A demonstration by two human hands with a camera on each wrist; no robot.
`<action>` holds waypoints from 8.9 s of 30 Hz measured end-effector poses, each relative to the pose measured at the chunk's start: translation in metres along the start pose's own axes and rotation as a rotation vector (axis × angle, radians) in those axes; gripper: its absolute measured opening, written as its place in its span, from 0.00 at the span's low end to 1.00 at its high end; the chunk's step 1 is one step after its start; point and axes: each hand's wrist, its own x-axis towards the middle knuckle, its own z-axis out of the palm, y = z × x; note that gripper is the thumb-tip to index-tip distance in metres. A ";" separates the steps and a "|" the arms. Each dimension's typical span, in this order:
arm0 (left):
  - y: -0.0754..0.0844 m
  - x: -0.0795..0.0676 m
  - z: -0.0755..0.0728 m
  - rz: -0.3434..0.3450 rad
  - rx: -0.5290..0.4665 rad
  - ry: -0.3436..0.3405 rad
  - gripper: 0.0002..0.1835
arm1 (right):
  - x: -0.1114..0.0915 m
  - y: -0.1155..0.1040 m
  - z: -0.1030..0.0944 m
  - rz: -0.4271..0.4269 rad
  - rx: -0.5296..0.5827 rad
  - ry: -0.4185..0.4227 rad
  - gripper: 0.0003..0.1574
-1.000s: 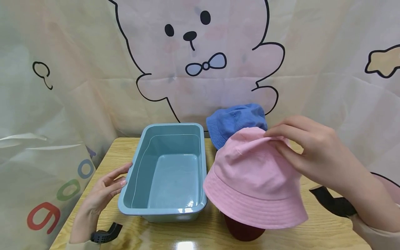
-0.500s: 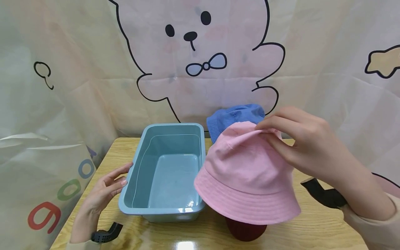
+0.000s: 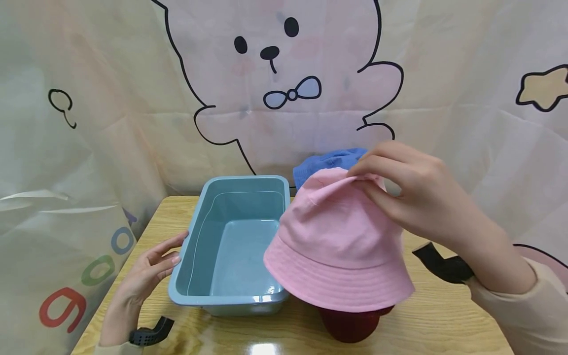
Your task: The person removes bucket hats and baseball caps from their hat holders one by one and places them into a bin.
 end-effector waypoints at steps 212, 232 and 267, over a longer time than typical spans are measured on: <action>0.001 -0.002 0.003 0.007 0.005 -0.005 0.29 | 0.087 -0.028 0.238 -0.011 -0.016 -1.017 0.12; 0.002 -0.002 0.003 0.014 0.000 -0.004 0.29 | 0.077 -0.027 0.239 0.066 -0.035 -1.107 0.18; 0.001 -0.002 0.003 0.014 -0.004 -0.005 0.28 | 0.071 -0.018 0.174 0.183 0.097 -1.095 0.18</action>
